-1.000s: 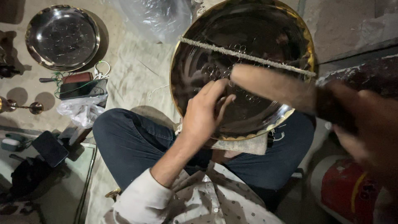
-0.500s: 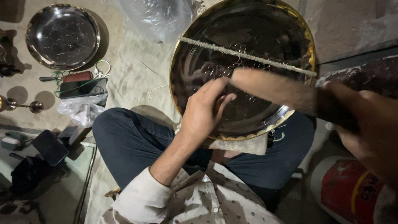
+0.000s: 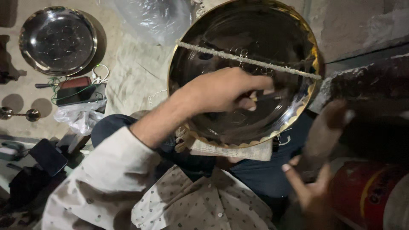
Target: The person sits cross-legged on the floor with a large brass plate resting on their lap and hammers a punch with a wooden mallet to emboss a pattern of circles and decorative motifs into the plate. They reposition the punch repeatedly across the surface, working the design outward section by section.
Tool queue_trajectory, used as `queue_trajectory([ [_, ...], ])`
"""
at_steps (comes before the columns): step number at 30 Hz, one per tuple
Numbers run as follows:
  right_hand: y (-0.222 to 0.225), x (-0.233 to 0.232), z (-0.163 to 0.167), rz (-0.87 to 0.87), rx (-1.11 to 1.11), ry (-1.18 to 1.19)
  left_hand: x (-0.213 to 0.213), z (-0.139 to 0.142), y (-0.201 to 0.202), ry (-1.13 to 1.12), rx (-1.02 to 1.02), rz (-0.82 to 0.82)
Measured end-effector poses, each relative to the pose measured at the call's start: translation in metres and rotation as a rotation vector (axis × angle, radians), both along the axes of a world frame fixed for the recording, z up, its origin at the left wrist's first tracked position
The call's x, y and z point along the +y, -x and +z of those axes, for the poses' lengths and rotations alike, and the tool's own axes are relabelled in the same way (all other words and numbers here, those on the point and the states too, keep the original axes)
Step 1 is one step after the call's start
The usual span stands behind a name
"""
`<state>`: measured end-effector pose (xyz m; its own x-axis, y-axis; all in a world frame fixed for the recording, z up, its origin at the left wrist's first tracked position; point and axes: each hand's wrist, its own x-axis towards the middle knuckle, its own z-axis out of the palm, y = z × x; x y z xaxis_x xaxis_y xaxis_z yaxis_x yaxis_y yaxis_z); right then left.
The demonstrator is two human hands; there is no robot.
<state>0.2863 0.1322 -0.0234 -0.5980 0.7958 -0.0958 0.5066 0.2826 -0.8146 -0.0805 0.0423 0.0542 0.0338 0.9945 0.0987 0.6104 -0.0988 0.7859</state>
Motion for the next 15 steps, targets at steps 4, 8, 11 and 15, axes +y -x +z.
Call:
queue_trajectory([
  [4,0.003,-0.025,-0.021,-0.126,0.036,0.31,0.012,-0.003,-0.001,0.063,0.047,-0.126],
  [8,0.009,-0.031,-0.035,-0.129,0.173,0.354,0.017,-0.006,0.001,0.084,0.075,-0.2],
  [11,0.012,-0.032,-0.041,-0.124,0.172,0.291,0.023,-0.007,0.0,0.12,0.085,-0.235],
  [15,0.012,-0.037,-0.05,-0.129,0.102,0.211,0.028,-0.007,0.0,0.144,0.136,-0.291],
])
